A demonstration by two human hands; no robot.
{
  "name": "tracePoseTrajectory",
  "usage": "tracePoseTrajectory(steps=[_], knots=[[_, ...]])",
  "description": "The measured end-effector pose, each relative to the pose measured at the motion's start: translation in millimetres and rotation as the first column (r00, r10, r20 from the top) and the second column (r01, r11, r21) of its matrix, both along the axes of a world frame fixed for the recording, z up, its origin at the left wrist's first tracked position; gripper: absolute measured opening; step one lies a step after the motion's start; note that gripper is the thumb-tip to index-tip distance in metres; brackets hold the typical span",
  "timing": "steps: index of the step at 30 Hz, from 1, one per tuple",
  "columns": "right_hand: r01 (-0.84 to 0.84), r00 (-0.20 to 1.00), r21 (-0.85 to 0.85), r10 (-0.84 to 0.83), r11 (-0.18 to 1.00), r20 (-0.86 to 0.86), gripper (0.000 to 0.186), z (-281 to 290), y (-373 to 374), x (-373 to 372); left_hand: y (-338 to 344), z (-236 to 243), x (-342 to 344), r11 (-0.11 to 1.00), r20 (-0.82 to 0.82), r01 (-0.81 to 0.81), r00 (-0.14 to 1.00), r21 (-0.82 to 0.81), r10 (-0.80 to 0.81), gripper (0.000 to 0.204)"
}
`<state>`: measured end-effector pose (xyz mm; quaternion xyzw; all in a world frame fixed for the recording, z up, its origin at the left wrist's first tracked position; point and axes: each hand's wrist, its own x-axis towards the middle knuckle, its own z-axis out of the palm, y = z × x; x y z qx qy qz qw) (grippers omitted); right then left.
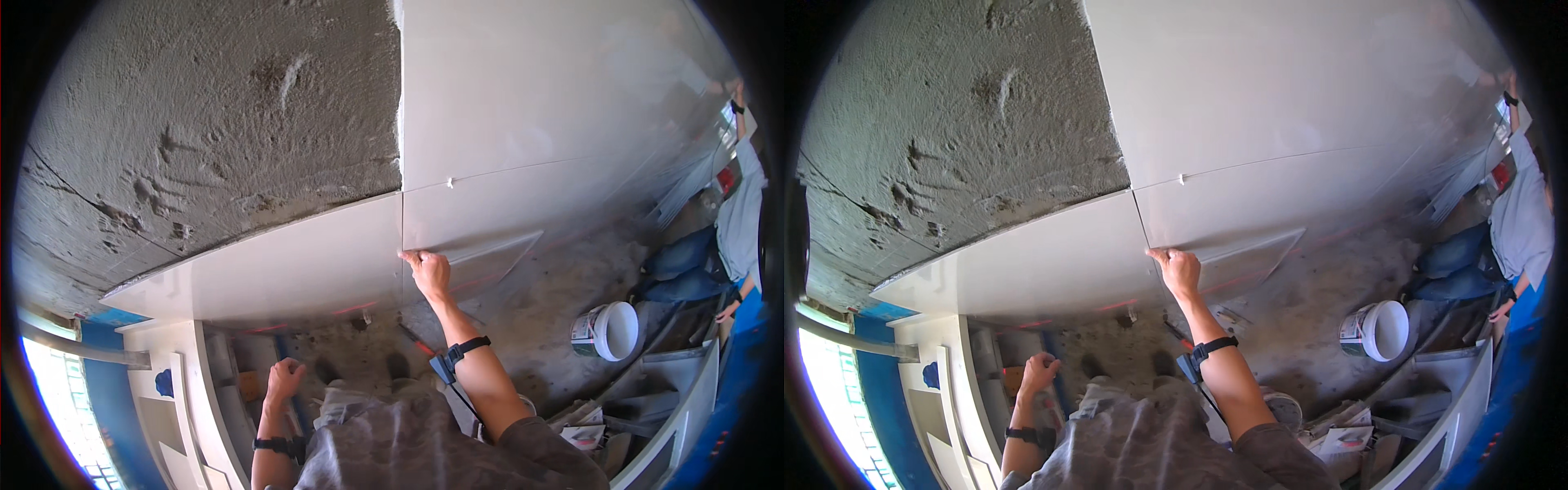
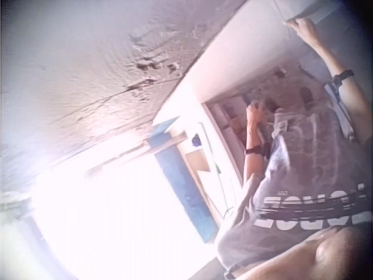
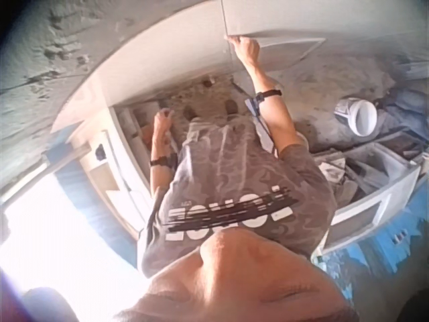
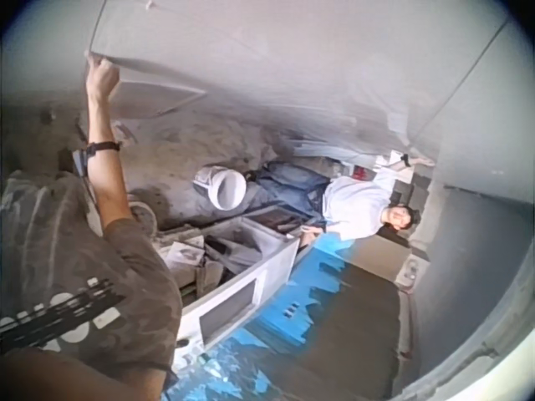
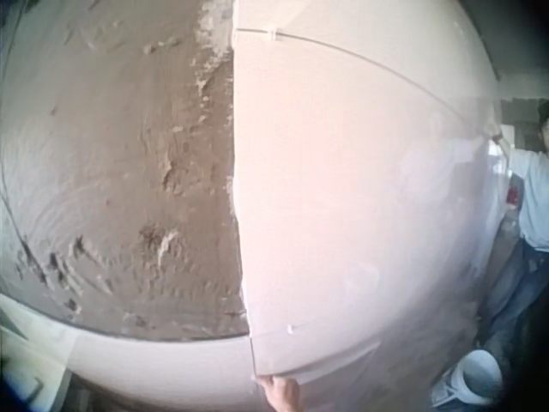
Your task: The worker is tiling a wall using ceramic tiles, mortar, and spacers.
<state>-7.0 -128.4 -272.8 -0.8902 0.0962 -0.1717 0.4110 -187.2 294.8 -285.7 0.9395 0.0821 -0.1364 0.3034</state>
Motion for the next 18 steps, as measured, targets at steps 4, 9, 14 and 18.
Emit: tracePoseTrajectory(steps=[4, 9, 14, 18], knots=[[0.000, 0.997, 0.004, -0.001, 1.000, 0.078, 0.067, -27.0, -4.4, -5.5, 1.8, 19.5, -10.9, 0.992, -0.088, 0.009, 0.996, 0.123, 0.002, 0.037], [0.010, 0.998, -0.094, -0.015, 0.996, -0.057, 0.069, -83.0, -10.4, -6.6, 8.8, 38.7, -30.2, 0.990, -0.089, 0.015, 0.996, 0.143, -0.002, 0.039], [0.062, 0.957, -0.189, -0.112, 0.980, -0.267, 0.063, -137.4, -26.0, -27.4, 16.3, 38.0, -44.9, 0.984, -0.137, -0.008, 0.990, 0.177, 0.033, 0.039], [0.045, 0.886, -0.214, -0.138, 0.976, -0.442, 0.048, -169.1, -29.7, -65.9, 20.3, 31.7, -59.6, 0.988, -0.148, -0.050, 0.986, 0.146, 0.072, 0.037]])
